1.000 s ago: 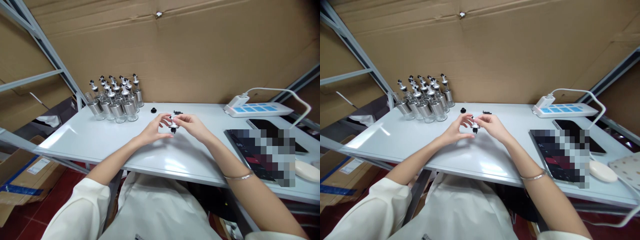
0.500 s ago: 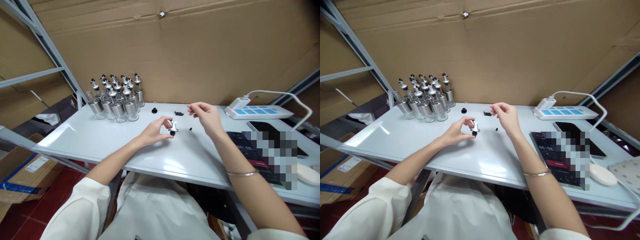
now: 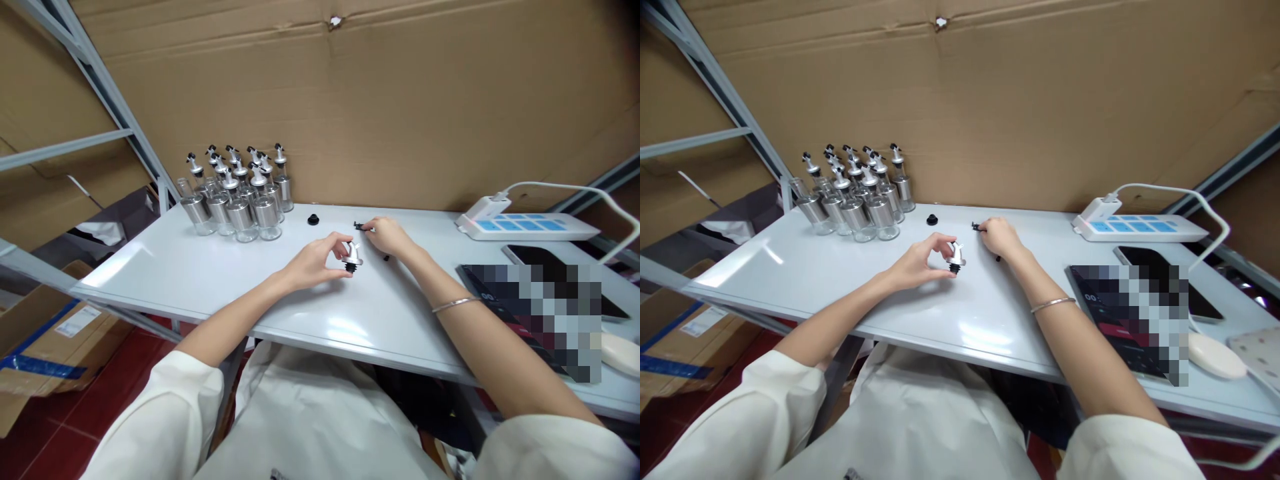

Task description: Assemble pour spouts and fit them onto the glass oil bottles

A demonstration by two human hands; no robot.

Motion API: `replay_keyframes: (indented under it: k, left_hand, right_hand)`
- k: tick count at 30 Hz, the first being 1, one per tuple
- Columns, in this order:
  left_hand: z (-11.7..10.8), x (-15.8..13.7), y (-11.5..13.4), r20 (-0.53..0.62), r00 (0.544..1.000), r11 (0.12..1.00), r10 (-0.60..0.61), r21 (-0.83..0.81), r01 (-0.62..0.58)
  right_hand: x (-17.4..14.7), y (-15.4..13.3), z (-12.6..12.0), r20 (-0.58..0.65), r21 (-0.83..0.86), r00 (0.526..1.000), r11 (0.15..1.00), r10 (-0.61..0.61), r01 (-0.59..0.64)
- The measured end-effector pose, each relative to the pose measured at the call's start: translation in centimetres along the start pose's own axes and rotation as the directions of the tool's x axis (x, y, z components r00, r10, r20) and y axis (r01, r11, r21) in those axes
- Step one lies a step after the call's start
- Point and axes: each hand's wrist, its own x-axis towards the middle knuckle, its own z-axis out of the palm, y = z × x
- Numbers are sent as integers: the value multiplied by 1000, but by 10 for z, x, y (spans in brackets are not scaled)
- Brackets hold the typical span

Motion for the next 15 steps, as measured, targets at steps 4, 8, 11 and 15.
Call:
replay_keyframes:
  k: [4, 8, 11, 15]
  left_hand:
    - [0, 1, 0, 4, 1000, 1000, 3, 7, -3]
    - [0, 1, -1, 9, 1000, 1000, 16, 15, -17]
    - [0, 1, -1, 5, 1000, 1000, 18, 10, -18]
    - [1, 0, -2, 2, 1000, 1000, 15, 3, -15]
  right_hand:
    - [-2, -7, -1, 5, 15, 1000, 1000, 23, -23]
    - [-15, -16, -7, 34, 51, 999, 998, 28, -30]
    - [-30, -24, -14, 79, 137, 997, 991, -13, 2]
    - [-47, -31, -25, 174, 272, 982, 962, -73, 23]
